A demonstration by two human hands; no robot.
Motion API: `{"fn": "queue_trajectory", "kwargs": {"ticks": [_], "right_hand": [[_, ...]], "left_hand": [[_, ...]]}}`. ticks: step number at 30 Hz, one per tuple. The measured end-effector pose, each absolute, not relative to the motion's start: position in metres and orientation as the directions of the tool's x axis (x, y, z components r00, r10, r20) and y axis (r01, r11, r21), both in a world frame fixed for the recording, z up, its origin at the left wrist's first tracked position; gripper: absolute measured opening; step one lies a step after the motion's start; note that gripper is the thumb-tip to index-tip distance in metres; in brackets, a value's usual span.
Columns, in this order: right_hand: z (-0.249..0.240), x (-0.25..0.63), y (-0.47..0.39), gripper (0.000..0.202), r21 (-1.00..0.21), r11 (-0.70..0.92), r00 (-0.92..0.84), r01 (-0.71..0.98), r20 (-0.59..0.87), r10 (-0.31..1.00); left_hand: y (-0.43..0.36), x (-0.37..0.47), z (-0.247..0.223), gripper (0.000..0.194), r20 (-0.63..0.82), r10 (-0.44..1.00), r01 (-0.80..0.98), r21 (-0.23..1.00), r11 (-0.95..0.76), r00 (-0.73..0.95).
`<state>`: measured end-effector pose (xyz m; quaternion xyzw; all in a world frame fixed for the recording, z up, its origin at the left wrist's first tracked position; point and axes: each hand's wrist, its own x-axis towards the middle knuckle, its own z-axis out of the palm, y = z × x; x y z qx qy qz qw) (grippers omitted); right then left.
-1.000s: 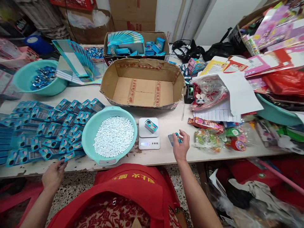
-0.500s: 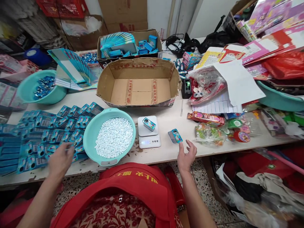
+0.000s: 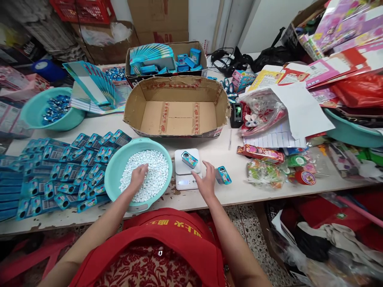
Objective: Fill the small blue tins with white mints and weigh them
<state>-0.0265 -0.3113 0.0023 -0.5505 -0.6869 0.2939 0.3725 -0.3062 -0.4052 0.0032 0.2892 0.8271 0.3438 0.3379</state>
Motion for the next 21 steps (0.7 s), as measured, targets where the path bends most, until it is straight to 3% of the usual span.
{"fn": "queue_trajectory", "kwargs": {"ticks": [2,4,6,9,13,16,21], "right_hand": [[0.001,-0.047,-0.295,0.055,-0.857,0.17,-0.153,0.487,0.108,0.982],[0.008,-0.062,-0.284,0.049,-0.891,0.12,-0.156,0.437,0.056,0.986],[0.027,-0.072,-0.282,0.043,-0.901,0.133,-0.146,0.412,0.079,0.986],[0.064,-0.084,-0.293,0.036,-0.874,0.293,-0.256,0.389,0.202,0.945],[0.091,-0.11,-0.317,0.03,-0.827,0.468,-0.533,0.312,0.255,0.806],[0.087,-0.13,-0.33,0.03,-0.801,0.51,-0.614,0.314,0.238,0.752],[0.078,-0.144,-0.336,0.029,-0.788,0.532,-0.629,0.309,0.251,0.736]], "left_hand": [[-0.403,-0.315,0.008,0.038,-0.502,0.596,-0.166,0.833,0.528,-0.626],[-0.399,-0.32,0.015,0.035,-0.682,0.516,-0.577,0.724,0.378,-0.518],[-0.395,-0.32,0.027,0.035,-0.77,0.484,-0.776,0.577,0.253,-0.415],[-0.385,-0.312,0.06,0.039,-0.73,0.545,-0.829,0.549,0.106,-0.413],[-0.371,-0.292,0.108,0.043,-0.493,0.689,-0.766,0.628,-0.142,-0.531],[-0.362,-0.279,0.122,0.043,-0.358,0.657,-0.639,0.728,-0.249,-0.664],[-0.358,-0.275,0.115,0.042,-0.279,0.558,-0.499,0.816,-0.291,-0.781]]}}
